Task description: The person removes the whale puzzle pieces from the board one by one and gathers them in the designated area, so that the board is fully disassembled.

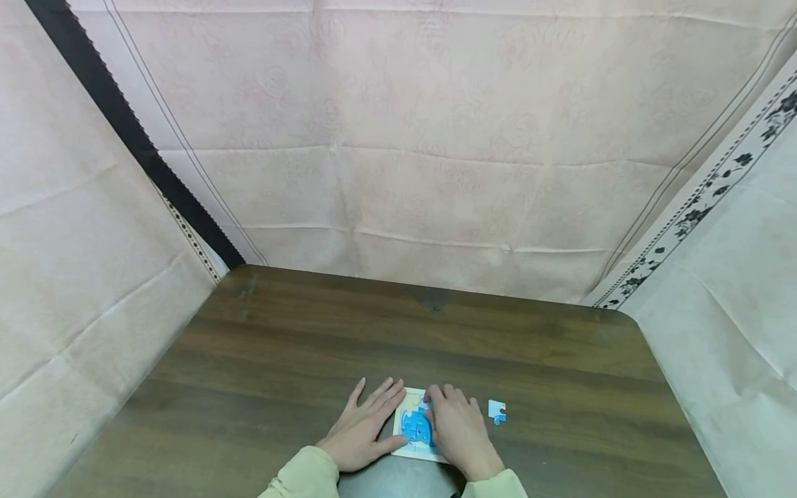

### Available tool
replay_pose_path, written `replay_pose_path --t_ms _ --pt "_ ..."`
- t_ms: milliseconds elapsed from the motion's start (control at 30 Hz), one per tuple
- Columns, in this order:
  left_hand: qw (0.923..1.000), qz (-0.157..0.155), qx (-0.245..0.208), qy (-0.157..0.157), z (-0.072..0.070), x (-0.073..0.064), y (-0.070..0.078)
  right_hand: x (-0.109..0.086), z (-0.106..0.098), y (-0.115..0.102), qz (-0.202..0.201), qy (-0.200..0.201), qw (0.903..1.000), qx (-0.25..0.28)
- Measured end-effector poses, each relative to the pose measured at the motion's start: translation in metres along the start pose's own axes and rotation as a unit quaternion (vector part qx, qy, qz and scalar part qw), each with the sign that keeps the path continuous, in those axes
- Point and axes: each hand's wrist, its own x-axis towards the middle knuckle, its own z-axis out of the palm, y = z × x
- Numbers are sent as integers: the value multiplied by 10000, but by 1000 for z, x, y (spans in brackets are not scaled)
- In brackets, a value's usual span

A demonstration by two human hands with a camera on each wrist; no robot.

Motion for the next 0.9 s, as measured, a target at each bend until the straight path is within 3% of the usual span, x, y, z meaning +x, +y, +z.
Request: replay_pose_path --t_ms 433,900 --pt "10000 22 17 74 0 0 0 -6 -4 -3 -128 438 9989 -112" --pt "10000 -72 -22 -23 -3 0 2 -12 -10 -3 -67 489 9987 -133"
